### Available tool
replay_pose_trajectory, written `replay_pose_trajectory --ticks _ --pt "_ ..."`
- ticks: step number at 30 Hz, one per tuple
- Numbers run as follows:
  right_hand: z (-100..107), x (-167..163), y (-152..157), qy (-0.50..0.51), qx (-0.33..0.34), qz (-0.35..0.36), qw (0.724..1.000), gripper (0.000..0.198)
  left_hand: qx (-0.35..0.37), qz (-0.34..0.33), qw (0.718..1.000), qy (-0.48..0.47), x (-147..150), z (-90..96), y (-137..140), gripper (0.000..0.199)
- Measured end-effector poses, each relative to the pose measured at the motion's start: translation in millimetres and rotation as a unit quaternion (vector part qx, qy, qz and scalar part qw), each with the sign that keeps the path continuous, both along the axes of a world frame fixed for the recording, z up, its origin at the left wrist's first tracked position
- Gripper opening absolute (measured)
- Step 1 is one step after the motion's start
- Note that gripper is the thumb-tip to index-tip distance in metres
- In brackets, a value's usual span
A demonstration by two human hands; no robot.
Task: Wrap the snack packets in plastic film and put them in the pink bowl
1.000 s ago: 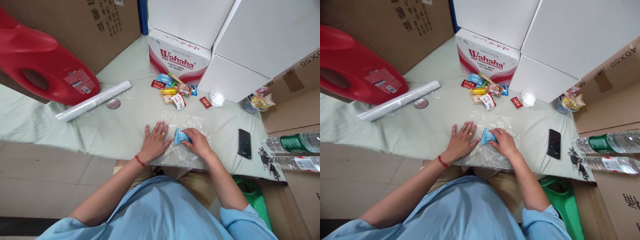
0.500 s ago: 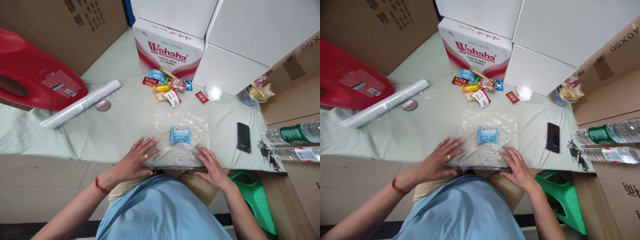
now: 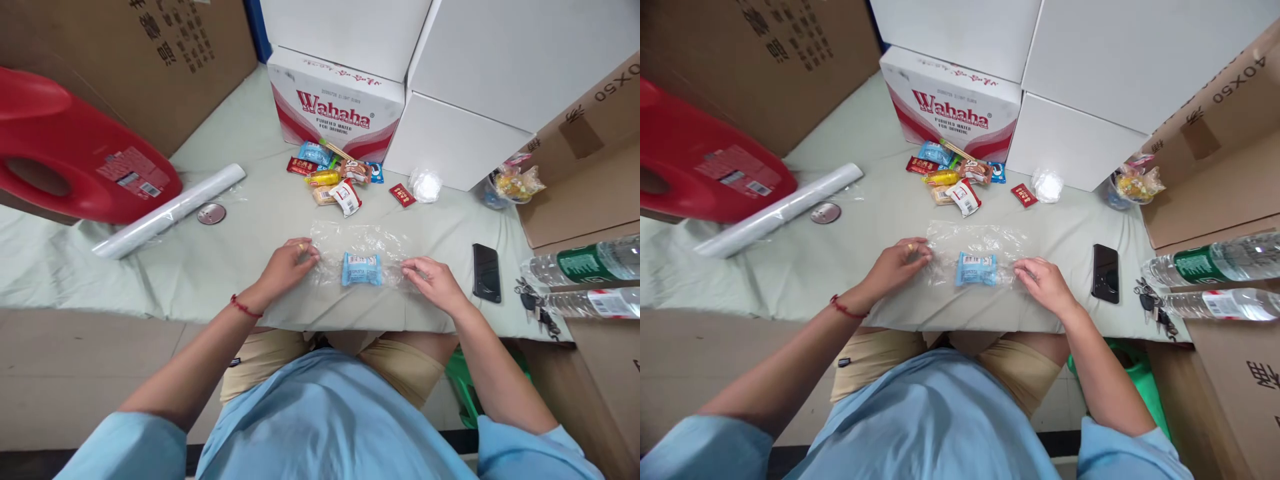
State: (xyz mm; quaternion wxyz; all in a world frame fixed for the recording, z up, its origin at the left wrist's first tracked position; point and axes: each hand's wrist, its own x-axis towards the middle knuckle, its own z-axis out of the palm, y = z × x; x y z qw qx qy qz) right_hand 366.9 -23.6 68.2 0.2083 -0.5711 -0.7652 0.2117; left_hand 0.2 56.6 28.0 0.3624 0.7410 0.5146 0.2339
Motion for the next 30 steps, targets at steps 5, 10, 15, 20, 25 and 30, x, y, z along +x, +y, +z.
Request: replay_pose_trajectory --ticks 5,10,15,20,25,30 --pt "-9.0 9.4 42.9 -0.138 -0.074 -0.038 0.987 0.039 0.075 0.162 0.978 0.104 -2.2 2.7 21.3 0.033" --pt "4.0 -4.5 75.1 -0.143 0.003 0.001 0.99 0.04 0.278 0.257 0.922 0.076 -1.6 31.0 -26.3 0.028" --pt "-7.0 -56.3 115.4 -0.166 -0.027 0.067 0.984 0.041 0.284 -0.055 0.954 0.084 56.9 32.2 -75.7 0.039" --pt "-26.3 -87.0 138.4 -0.183 -0.069 -0.004 0.981 0.057 0.217 -0.09 0.951 0.199 94.6 6.6 -75.9 0.045" --pt "-18.4 -80.2 135.2 -0.044 -0.098 0.057 0.993 0.013 0.23 -0.097 0.942 0.225 92.2 -0.2 -77.3 0.044" --pt "-9.6 -71.2 82.5 -0.063 0.062 0.175 0.981 0.023 0.216 -0.092 0.95 0.206 93.7 0.8 -78.1 0.044"
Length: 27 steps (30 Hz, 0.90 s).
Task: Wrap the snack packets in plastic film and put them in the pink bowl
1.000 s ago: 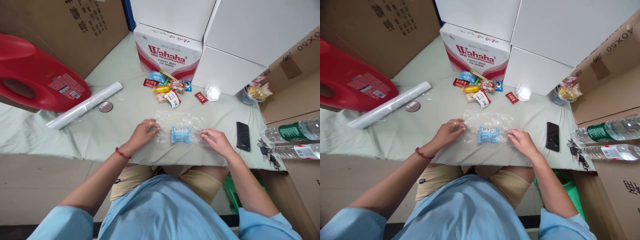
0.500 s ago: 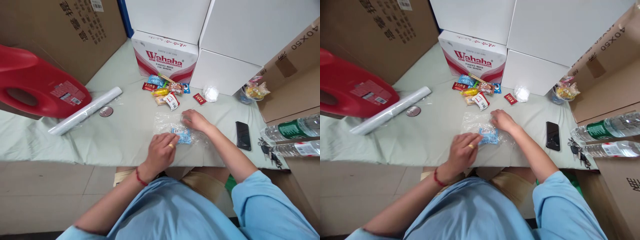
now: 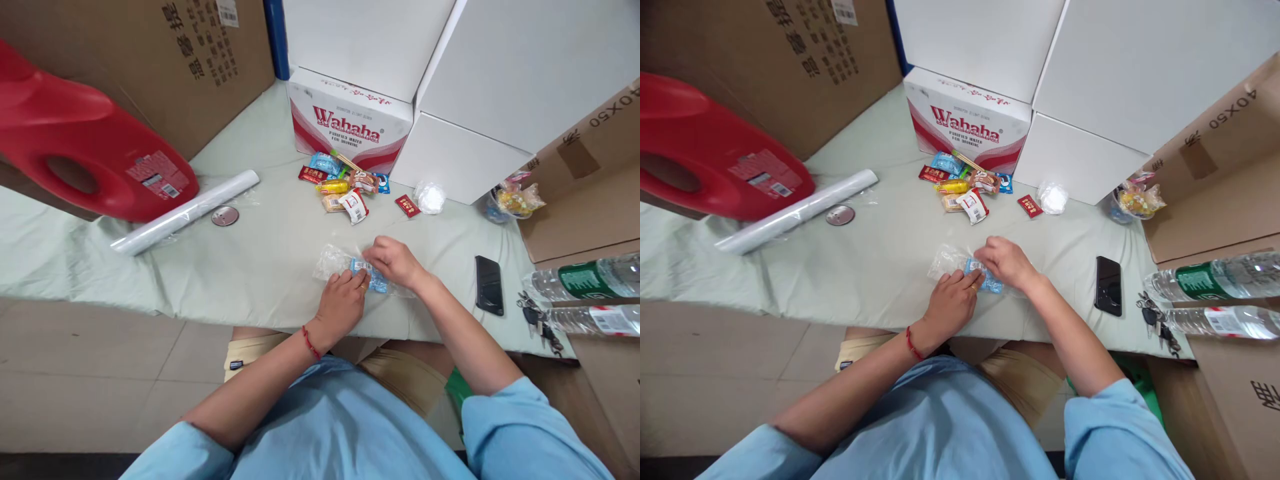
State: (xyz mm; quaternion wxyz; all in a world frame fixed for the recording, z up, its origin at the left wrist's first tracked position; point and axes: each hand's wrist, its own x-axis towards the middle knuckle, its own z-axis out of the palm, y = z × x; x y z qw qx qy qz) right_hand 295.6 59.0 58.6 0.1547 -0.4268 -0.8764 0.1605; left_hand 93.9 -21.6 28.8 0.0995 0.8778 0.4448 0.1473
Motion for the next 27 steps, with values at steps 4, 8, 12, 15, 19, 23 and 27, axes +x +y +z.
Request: replay_pose_trajectory --ticks 4,8,12,15,19,23,27 --pt "-13.6 -1.1 -51.7 -0.086 0.026 0.016 0.996 0.038 -0.054 0.01 0.995 -0.084 -9.7 -5.9 2.5 0.038" --pt "-33.0 -6.3 -74.5 -0.083 0.006 -0.032 0.996 0.042 -0.073 0.084 0.955 -0.274 -37.3 -14.6 5.9 0.03" --pt "-42.7 -12.5 -76.6 -0.065 0.004 -0.045 0.997 0.043 -0.071 0.332 0.868 -0.362 -62.7 -17.4 30.7 0.034" --pt "-44.2 -15.5 -76.0 -0.063 0.013 -0.046 0.997 0.043 -0.108 0.37 0.875 -0.293 -68.0 -19.2 55.6 0.046" --pt "-43.5 -16.5 -75.6 -0.038 -0.008 -0.062 0.997 0.038 -0.128 0.279 0.932 -0.193 -60.8 -20.6 63.6 0.041" --pt "-45.0 -20.8 -77.0 -0.02 -0.014 -0.07 0.997 0.036 -0.169 0.228 0.926 -0.25 -40.3 -5.2 48.4 0.017" --pt "-46.9 -22.6 -83.0 0.007 -0.009 -0.075 0.997 0.04 -0.234 0.163 0.909 -0.304 -7.7 16.8 36.3 0.008"
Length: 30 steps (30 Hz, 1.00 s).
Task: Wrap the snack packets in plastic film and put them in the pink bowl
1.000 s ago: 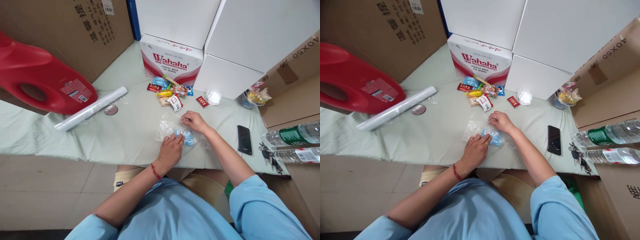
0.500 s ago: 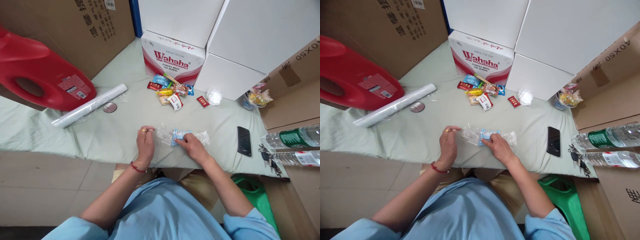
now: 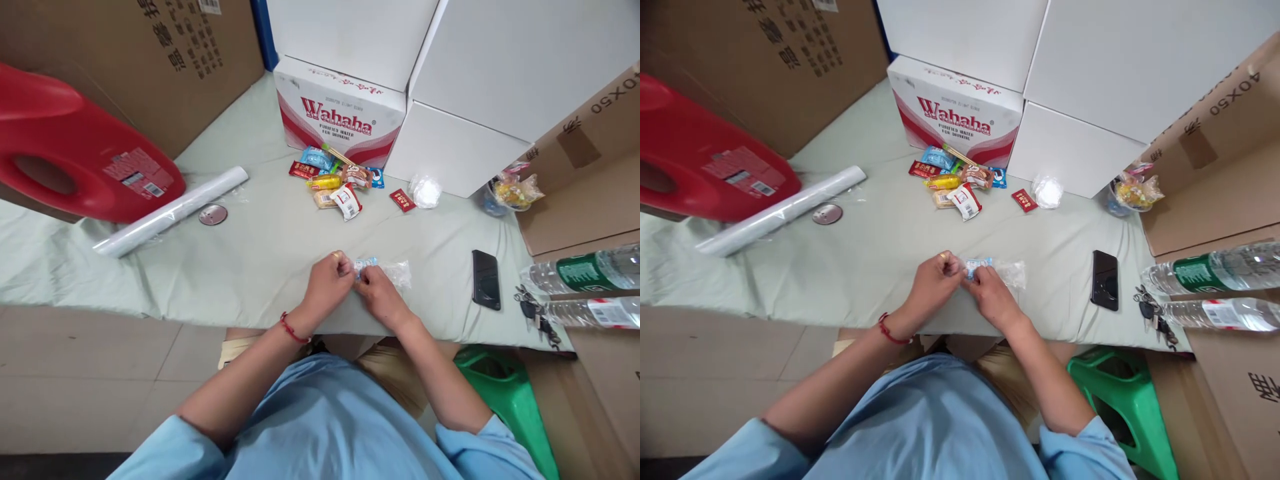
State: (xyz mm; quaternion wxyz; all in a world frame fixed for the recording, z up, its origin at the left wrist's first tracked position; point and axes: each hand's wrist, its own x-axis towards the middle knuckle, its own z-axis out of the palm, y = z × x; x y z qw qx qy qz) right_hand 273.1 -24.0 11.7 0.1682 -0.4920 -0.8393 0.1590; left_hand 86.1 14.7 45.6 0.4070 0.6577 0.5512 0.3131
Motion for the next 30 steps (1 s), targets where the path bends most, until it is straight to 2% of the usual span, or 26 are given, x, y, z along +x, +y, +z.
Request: replay_pose_trajectory --ticks 2,4,5,6,8,10,12,15,18,21,23,26,30 --pt "1.3 7.4 -4.8 0.048 0.003 0.01 0.999 0.042 0.031 -0.051 0.998 0.011 12.6 4.5 -4.1 0.014" --pt "4.2 21.0 -9.2 0.116 -0.012 0.025 0.993 0.044 0.089 -0.101 0.989 0.064 18.9 3.3 -9.0 0.024" --pt "5.7 28.9 -10.7 0.152 -0.022 0.012 0.988 0.045 0.12 -0.121 0.98 0.103 20.0 1.0 -12.1 0.028" --pt "6.8 36.8 -11.3 0.181 -0.026 -0.026 0.983 0.044 0.147 -0.138 0.969 0.145 20.1 -1.8 -15.6 0.03" --pt "6.7 50.2 -10.0 0.199 0.002 -0.159 0.967 0.038 0.189 -0.164 0.944 0.216 19.0 -7.8 -22.8 0.033" --pt "3.4 59.8 -5.9 0.15 0.053 -0.281 0.946 0.035 0.219 -0.175 0.926 0.252 17.5 -12.5 -28.5 0.036" --pt "-0.1 66.2 -0.6 0.086 0.064 -0.317 0.942 0.038 0.232 -0.175 0.918 0.269 16.3 -15.0 -31.4 0.039" --pt "5.1 70.5 7.4 0.067 0.012 -0.302 0.951 0.022 0.225 -0.183 0.912 0.289 15.0 -15.9 -32.2 0.043" --pt "28.1 58.7 17.3 0.106 -0.044 -0.289 0.95 0.017 0.211 -0.201 0.905 0.311 16.5 -16.3 -32.9 0.046" --pt "54.3 21.6 32.4 0.093 -0.049 -0.253 0.962 0.012 0.209 -0.212 0.897 0.326 22.6 -16.3 -35.7 0.047" --pt "63.7 -10.7 44.7 0.018 -0.048 -0.222 0.974 0.009 0.206 -0.217 0.892 0.338 27.3 -14.5 -39.1 0.045" --pt "63.6 -48.2 61.3 -0.108 -0.101 -0.187 0.971 0.014 0.188 -0.215 0.89 0.355 27.6 -8.0 -48.5 0.046" --pt "51.5 -61.0 67.5 -0.15 -0.11 -0.177 0.967 0.018 0.196 -0.176 0.904 0.337 2.9 0.8 -68.4 0.05"
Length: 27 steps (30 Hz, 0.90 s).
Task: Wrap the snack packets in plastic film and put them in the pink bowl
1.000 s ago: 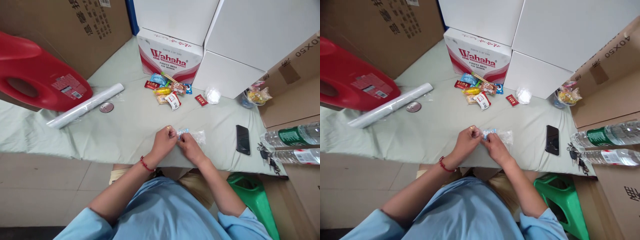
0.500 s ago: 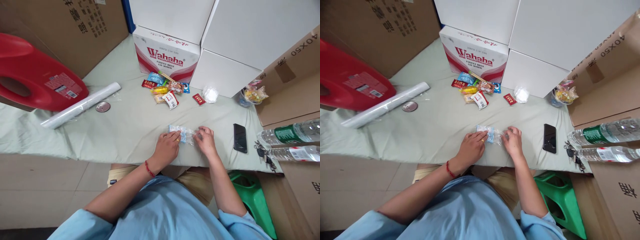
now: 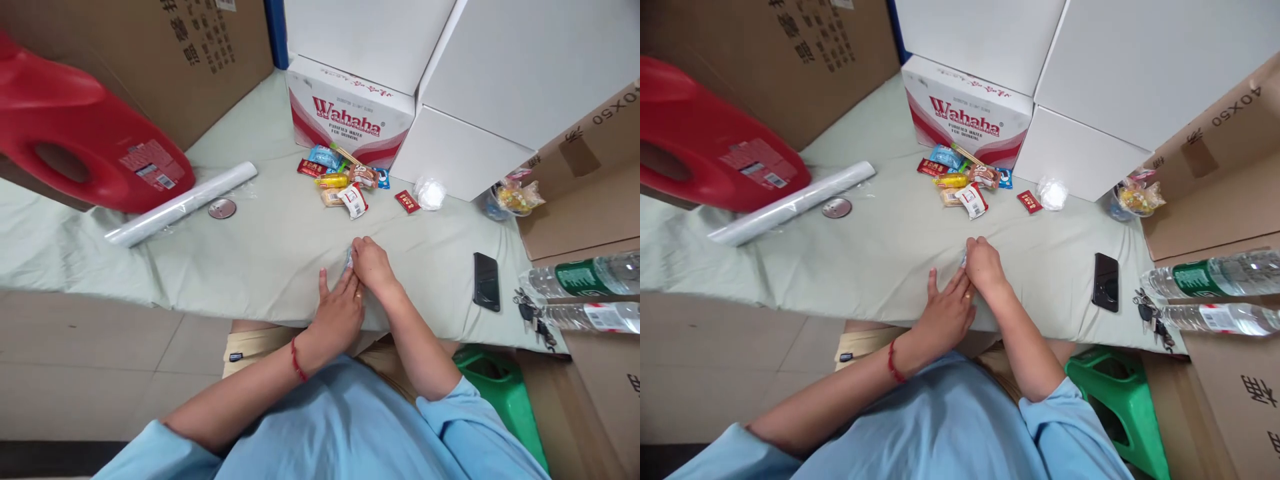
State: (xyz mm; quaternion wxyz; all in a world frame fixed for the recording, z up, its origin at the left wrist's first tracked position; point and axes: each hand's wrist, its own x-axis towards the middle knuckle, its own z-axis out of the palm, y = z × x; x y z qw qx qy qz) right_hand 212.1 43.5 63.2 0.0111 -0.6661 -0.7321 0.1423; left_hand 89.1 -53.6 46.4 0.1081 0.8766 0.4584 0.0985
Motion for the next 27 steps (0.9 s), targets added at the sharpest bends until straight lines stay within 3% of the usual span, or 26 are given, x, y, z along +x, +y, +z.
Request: replay_pose_trajectory --ticks 5,9,12,14,16,17,20,21,22,23,24,27 --pt "-13.4 -4.0 -31.3 -0.005 0.078 0.04 0.996 0.018 0.024 0.051 0.998 -0.039 -61.7 -10.5 -10.3 0.039" --pt "-21.6 -8.2 -55.6 -0.01 0.131 0.053 0.99 0.05 -0.002 0.125 0.991 -0.058 -100.2 -31.6 -3.1 0.03" --pt "-22.7 1.1 -56.5 0.053 0.153 0.011 0.987 0.037 -0.023 0.144 0.982 -0.122 -108.3 -38.3 -0.6 0.029" --pt "-19.1 11.5 -54.0 0.168 0.173 -0.026 0.97 0.03 -0.059 0.149 0.965 -0.207 -103.5 -34.6 -0.5 0.029" --pt "-13.7 20.6 -53.2 0.339 0.162 -0.083 0.923 0.023 -0.132 0.161 0.926 -0.314 -92.4 -25.1 0.3 0.032" --pt "-11.5 23.4 -54.0 0.431 0.14 -0.119 0.884 0.022 -0.181 0.173 0.894 -0.371 -85.5 -19.1 1.7 0.036" --pt "-10.9 24.4 -61.1 0.631 0.043 -0.212 0.745 0.032 -0.348 0.208 0.748 -0.526 -63.6 -2.8 10.2 0.055" --pt "-13.0 23.2 -64.8 0.662 0.017 -0.228 0.714 0.035 -0.39 0.21 0.705 -0.554 -57.3 0.4 13.7 0.06" --pt "-16.0 22.1 -68.9 0.678 -0.003 -0.234 0.697 0.036 -0.418 0.208 0.681 -0.564 -51.8 2.1 16.9 0.062" --pt "-19.4 21.6 -73.5 0.681 -0.02 -0.234 0.693 0.036 -0.431 0.205 0.678 -0.559 -47.3 2.4 19.3 0.061" --pt "-22.9 22.1 -78.1 0.676 -0.032 -0.229 0.7 0.036 -0.431 0.202 0.693 -0.541 -43.7 1.5 20.7 0.058" --pt "-31.7 32.6 -90.4 0.649 -0.083 -0.191 0.732 0.032 -0.419 0.187 0.765 -0.453 -39.6 -6.3 19.9 0.051"
